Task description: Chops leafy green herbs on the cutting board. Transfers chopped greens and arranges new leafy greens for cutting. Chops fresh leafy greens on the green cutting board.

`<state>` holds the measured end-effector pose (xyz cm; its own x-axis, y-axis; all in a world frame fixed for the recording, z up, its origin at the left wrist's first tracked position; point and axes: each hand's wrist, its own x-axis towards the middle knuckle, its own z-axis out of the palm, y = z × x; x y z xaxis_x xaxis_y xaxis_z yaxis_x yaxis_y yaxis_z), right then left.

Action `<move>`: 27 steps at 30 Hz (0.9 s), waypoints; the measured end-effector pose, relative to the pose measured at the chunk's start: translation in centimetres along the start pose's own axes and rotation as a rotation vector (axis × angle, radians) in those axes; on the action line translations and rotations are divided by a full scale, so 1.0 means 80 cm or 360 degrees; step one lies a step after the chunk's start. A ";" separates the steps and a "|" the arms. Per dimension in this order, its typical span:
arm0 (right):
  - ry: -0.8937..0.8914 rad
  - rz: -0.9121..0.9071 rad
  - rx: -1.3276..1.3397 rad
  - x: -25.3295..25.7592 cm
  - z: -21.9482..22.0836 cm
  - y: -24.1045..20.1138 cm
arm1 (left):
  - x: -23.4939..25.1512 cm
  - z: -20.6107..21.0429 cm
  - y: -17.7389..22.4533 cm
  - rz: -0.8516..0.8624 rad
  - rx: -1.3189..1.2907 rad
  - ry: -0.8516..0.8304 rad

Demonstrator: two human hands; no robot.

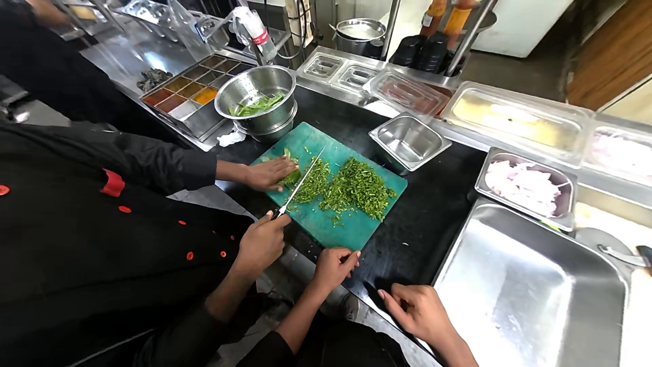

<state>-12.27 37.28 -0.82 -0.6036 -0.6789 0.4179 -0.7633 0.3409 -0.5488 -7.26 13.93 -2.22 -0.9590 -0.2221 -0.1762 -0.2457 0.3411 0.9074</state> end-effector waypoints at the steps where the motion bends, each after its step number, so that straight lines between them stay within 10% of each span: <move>1: 0.0001 -0.0002 -0.0002 0.000 0.000 0.000 | 0.000 0.000 0.000 0.0000 0.0002 -0.0002; 27: -0.0011 0.0004 -0.0008 0.000 0.000 0.000 | 0.000 -0.001 -0.003 0.0030 0.0026 -0.0013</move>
<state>-12.27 37.29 -0.81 -0.6041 -0.6826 0.4113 -0.7628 0.3458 -0.5464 -7.22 13.78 -2.38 -0.9647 -0.2077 -0.1622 -0.2296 0.3603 0.9042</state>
